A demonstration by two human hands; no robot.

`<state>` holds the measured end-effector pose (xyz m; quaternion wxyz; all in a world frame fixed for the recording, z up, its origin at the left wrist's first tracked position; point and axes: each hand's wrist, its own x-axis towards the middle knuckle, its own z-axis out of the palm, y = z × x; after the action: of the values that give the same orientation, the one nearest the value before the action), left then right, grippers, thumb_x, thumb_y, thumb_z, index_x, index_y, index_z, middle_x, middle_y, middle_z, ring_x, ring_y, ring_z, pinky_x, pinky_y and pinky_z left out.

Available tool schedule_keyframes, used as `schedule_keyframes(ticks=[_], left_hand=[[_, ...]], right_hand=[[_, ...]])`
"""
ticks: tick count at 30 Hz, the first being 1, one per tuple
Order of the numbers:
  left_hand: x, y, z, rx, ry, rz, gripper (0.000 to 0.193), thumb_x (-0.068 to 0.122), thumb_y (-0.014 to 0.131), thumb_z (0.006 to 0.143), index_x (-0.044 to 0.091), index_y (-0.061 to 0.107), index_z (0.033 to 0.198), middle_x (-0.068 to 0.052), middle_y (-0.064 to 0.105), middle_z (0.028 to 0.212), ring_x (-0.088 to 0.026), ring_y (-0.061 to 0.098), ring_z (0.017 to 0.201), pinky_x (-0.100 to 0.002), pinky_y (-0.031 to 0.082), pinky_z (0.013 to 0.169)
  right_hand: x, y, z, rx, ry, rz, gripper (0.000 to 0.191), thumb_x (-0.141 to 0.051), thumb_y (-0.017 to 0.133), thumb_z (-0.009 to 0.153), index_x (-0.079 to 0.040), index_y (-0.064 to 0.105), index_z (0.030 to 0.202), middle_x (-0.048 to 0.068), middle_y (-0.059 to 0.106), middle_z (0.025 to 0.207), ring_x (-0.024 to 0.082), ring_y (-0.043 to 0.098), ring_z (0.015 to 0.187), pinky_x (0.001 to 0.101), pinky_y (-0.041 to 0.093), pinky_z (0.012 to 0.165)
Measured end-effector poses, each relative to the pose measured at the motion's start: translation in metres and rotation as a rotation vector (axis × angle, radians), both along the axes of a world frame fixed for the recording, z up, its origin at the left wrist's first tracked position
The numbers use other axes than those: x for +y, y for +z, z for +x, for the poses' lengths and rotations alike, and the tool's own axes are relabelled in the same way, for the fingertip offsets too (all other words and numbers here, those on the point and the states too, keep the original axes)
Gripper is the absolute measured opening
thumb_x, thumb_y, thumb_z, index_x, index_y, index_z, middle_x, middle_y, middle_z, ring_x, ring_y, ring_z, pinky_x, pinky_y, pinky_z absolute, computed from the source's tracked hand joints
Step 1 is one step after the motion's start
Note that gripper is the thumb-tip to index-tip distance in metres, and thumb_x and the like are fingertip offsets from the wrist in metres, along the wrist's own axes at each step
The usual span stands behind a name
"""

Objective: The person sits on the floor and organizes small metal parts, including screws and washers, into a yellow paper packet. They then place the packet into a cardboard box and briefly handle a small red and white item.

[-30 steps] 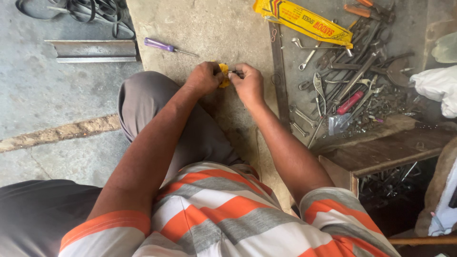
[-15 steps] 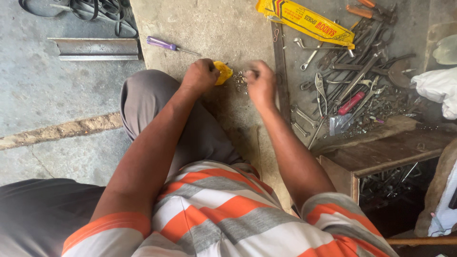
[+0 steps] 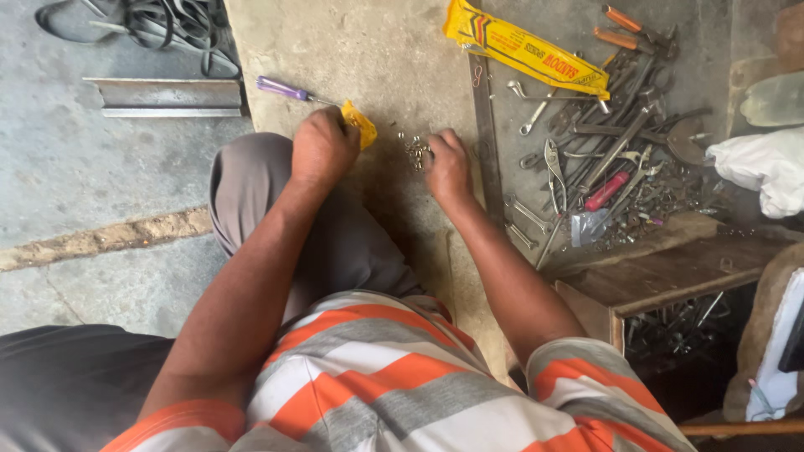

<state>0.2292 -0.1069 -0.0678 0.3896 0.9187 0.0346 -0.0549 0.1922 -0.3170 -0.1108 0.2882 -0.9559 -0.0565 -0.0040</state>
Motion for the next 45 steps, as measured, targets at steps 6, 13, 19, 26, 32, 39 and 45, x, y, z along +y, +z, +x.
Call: schedule_keyframes(ticks=[6, 13, 19, 26, 32, 39, 45], left_hand=[[-0.004, 0.004, 0.003, 0.087, -0.042, 0.114, 0.033, 0.03, 0.066, 0.088, 0.001, 0.071, 0.1, -0.027, 0.071, 0.098, -0.047, 0.069, 0.092, -0.054, 0.056, 0.082], [-0.004, 0.008, 0.005, 0.184, -0.071, 0.068, 0.03, 0.03, 0.065, 0.089, 0.005, 0.073, 0.105, -0.026, 0.071, 0.101, -0.046, 0.069, 0.096, -0.054, 0.055, 0.087], [-0.007, 0.011, 0.006, 0.224, -0.24, 0.08, 0.031, 0.032, 0.067, 0.088, 0.006, 0.073, 0.103, -0.024, 0.072, 0.1, -0.044, 0.069, 0.097, -0.053, 0.055, 0.089], [-0.015, 0.007, 0.007, 0.193, -0.32, 0.09, 0.028, 0.028, 0.065, 0.09, 0.006, 0.074, 0.104, -0.025, 0.072, 0.099, -0.044, 0.07, 0.095, -0.053, 0.056, 0.087], [-0.031, 0.005, 0.004, 0.238, -0.357, 0.057, 0.027, 0.023, 0.061, 0.093, 0.006, 0.071, 0.111, -0.024, 0.073, 0.099, -0.041, 0.073, 0.092, -0.051, 0.058, 0.084], [-0.034, 0.004, 0.004, 0.212, -0.334, 0.042, 0.024, 0.022, 0.064, 0.093, 0.003, 0.07, 0.106, -0.023, 0.073, 0.096, -0.04, 0.073, 0.09, -0.049, 0.059, 0.083], [-0.03, 0.007, 0.005, 0.127, -0.312, -0.041, 0.014, 0.014, 0.068, 0.087, 0.004, 0.067, 0.096, -0.021, 0.073, 0.093, -0.039, 0.072, 0.09, -0.047, 0.058, 0.083]], right_hand=[[0.029, 0.001, 0.026, -0.289, 0.427, -0.333, 0.041, -0.007, 0.058, 0.09, 0.0, 0.064, 0.13, 0.015, 0.058, 0.139, 0.036, 0.048, 0.135, 0.0469, 0.041, 0.11], [-0.007, -0.014, 0.0, -0.235, 0.557, -0.375, 0.038, -0.009, 0.059, 0.097, 0.001, 0.064, 0.134, 0.015, 0.058, 0.138, 0.035, 0.052, 0.134, 0.0461, 0.043, 0.115], [-0.022, -0.007, -0.005, -0.164, 0.234, -0.287, 0.036, -0.014, 0.059, 0.104, -0.011, 0.063, 0.14, 0.016, 0.055, 0.145, 0.037, 0.051, 0.136, 0.0463, 0.043, 0.116], [-0.002, -0.003, -0.021, 0.039, 0.35, -0.508, 0.062, -0.014, 0.059, 0.092, -0.014, 0.044, 0.152, 0.028, 0.026, 0.159, 0.052, 0.024, 0.145, 0.0579, 0.028, 0.116], [-0.019, -0.016, -0.027, 0.036, 0.43, -0.569, 0.066, 0.006, 0.048, 0.087, -0.008, 0.049, 0.152, 0.018, 0.036, 0.16, 0.043, 0.034, 0.148, 0.046, 0.051, 0.104], [-0.032, -0.012, -0.015, -0.089, 0.47, -0.41, 0.039, 0.001, 0.057, 0.089, -0.004, 0.068, 0.126, 0.011, 0.06, 0.134, 0.03, 0.056, 0.128, 0.0388, 0.057, 0.093], [-0.025, -0.002, 0.002, 0.059, 0.263, -0.375, 0.008, 0.0, 0.066, 0.093, -0.003, 0.073, 0.096, 0.01, 0.068, 0.105, 0.025, 0.064, 0.107, 0.0375, 0.056, 0.091]])
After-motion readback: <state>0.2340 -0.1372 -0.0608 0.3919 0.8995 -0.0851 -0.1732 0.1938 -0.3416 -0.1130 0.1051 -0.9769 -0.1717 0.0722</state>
